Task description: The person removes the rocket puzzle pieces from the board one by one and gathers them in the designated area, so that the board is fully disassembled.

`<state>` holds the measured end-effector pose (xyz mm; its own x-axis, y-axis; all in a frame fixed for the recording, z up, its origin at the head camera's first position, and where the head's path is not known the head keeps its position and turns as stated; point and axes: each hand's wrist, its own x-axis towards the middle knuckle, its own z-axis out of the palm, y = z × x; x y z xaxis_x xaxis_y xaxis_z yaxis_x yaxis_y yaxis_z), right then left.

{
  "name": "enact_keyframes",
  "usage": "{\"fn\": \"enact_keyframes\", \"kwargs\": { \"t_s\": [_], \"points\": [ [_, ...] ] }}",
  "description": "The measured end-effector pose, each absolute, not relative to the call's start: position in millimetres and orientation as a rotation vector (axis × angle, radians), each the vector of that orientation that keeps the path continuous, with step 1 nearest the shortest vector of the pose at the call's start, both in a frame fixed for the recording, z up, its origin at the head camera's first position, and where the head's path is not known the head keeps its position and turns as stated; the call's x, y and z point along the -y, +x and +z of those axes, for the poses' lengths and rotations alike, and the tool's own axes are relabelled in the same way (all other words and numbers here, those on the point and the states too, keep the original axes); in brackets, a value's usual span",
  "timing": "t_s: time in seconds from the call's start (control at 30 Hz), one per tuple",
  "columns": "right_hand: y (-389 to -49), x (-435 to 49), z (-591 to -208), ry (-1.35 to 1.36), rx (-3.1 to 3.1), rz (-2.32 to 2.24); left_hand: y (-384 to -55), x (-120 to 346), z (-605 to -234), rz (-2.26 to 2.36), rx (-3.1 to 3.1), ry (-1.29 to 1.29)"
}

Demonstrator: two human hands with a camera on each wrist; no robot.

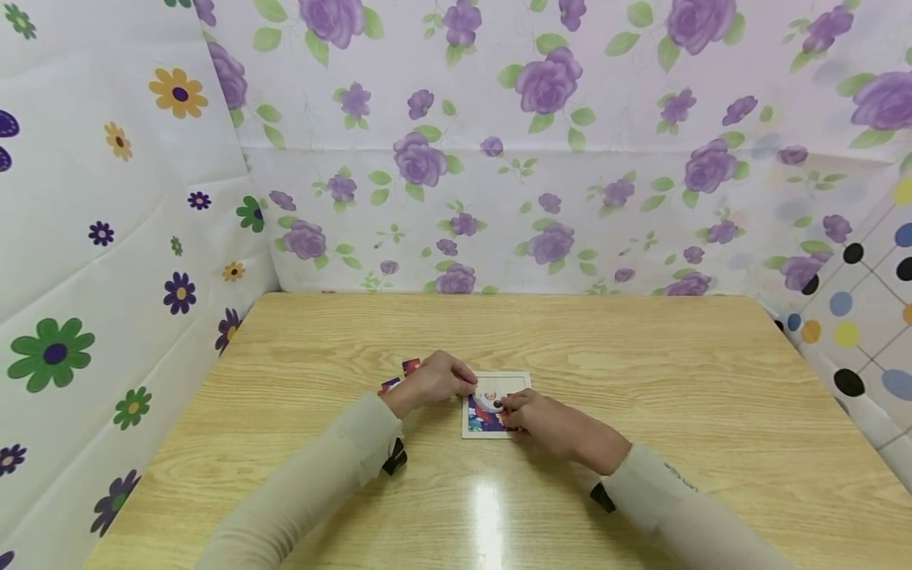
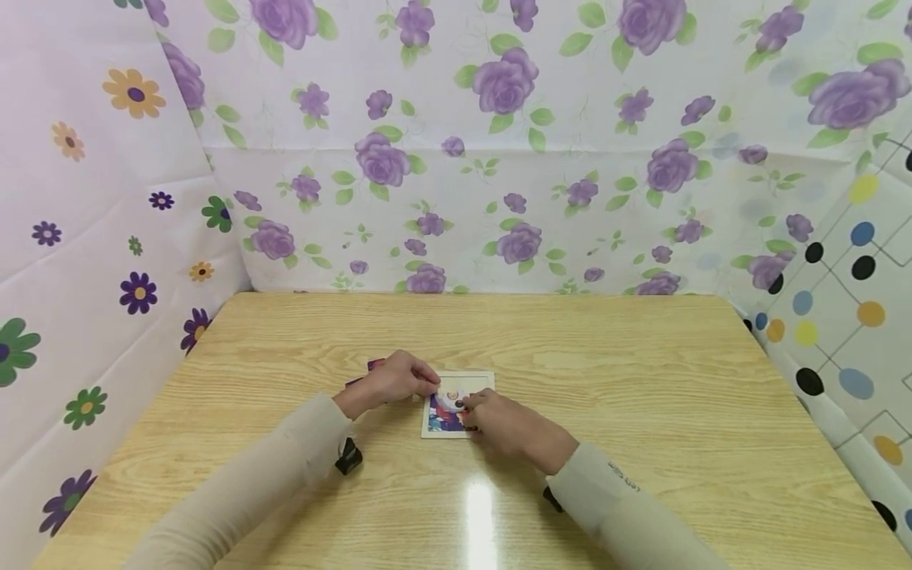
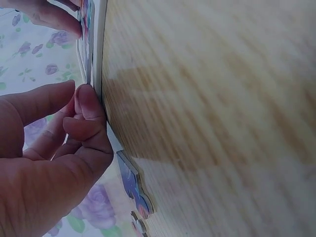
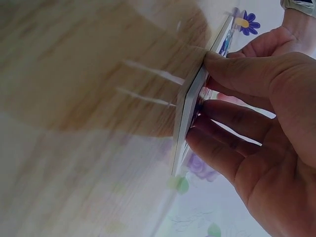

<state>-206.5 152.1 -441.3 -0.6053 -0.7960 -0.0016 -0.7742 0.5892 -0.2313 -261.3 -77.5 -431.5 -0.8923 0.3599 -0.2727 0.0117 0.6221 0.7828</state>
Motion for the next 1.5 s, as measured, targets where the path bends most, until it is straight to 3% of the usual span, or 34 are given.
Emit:
{"fn": "enact_keyframes", "kwargs": {
  "t_s": [1.2, 1.5],
  "points": [
    [-202, -151, -439, -1.221, -2.687, -0.368, -264, 69, -428, 1.167, -2.437, 0.200],
    [-192, -146, -441, -1.272, -2.751, -0.091, -265, 70, -428, 1.152, -2.451, 0.201]
  ]
}}
